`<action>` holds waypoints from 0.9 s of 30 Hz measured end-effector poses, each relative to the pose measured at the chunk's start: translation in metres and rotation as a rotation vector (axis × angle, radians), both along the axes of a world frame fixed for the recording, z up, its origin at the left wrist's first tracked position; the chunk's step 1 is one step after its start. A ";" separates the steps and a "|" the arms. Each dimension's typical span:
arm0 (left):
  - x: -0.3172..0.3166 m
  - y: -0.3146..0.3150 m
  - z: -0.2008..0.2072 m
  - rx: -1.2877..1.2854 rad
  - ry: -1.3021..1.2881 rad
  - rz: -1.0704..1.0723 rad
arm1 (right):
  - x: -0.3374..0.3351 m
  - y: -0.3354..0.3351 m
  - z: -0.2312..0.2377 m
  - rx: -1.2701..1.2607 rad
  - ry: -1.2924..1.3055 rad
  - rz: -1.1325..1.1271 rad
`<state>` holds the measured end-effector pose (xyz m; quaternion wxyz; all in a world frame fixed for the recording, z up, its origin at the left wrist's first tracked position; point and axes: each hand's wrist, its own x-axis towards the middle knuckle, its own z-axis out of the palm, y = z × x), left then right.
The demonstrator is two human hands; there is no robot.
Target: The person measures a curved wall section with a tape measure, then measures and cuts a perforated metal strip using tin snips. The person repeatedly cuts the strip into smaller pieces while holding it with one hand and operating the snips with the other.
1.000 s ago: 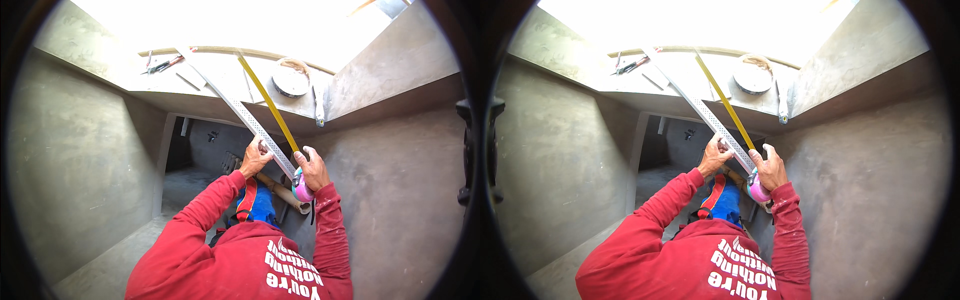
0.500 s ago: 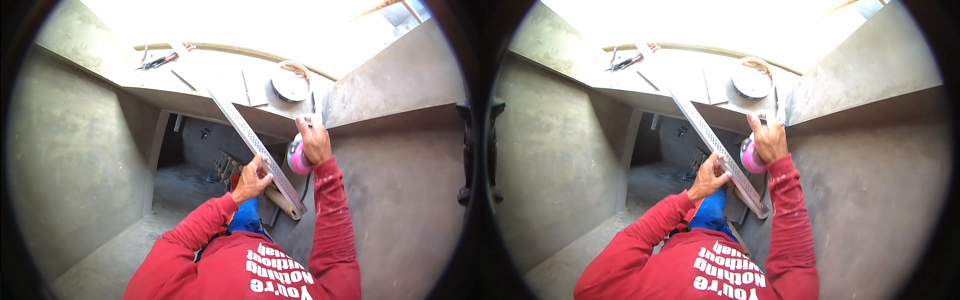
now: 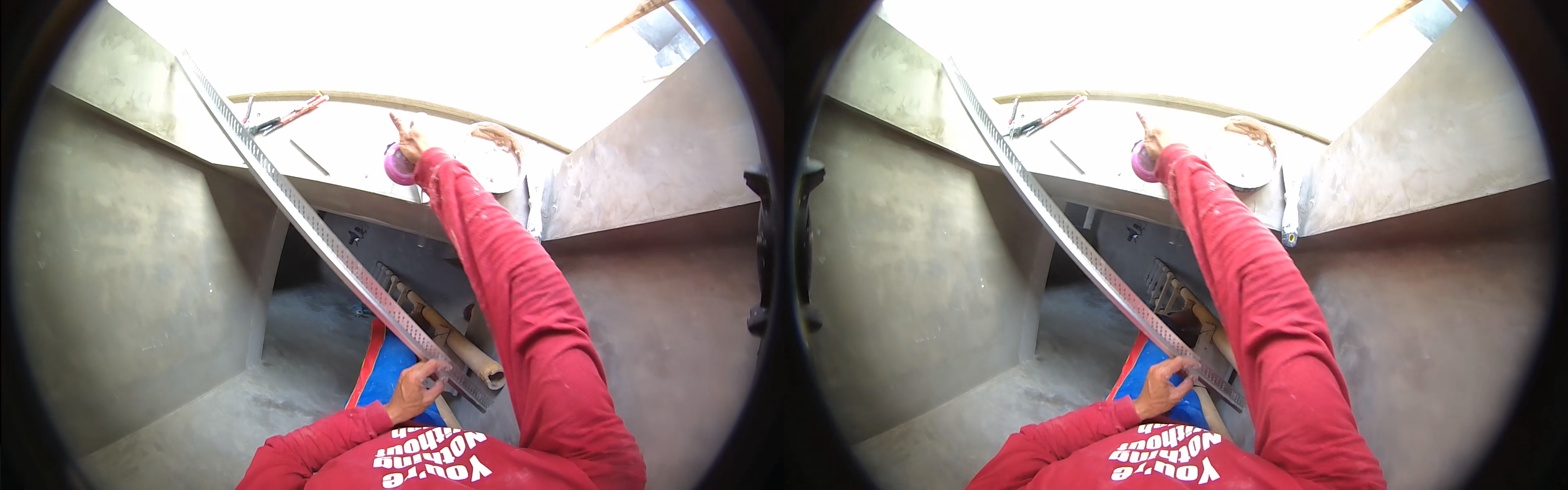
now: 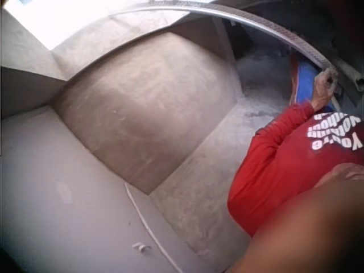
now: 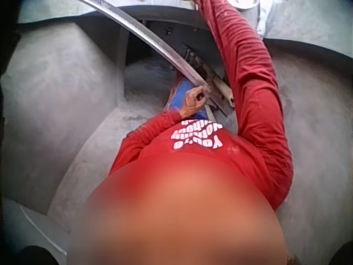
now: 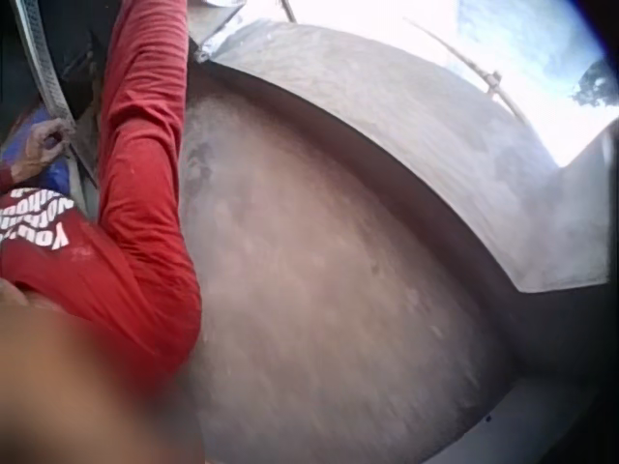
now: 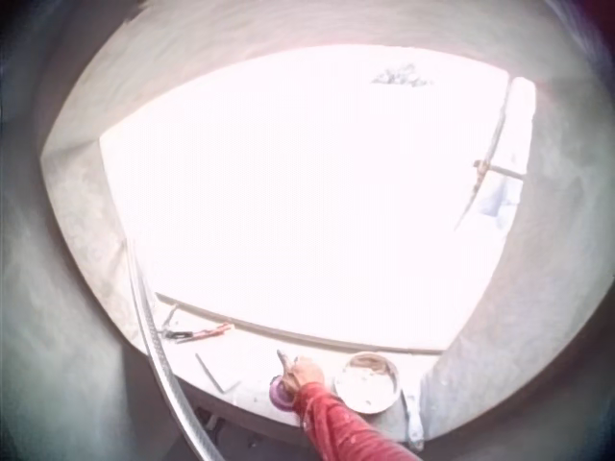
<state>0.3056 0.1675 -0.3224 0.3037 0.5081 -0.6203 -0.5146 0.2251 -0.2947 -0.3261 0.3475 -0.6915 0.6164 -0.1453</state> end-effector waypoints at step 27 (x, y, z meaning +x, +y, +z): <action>0.023 -0.063 -0.006 0.068 0.059 -0.127 | -0.148 0.270 0.212 -1.195 -0.584 -0.690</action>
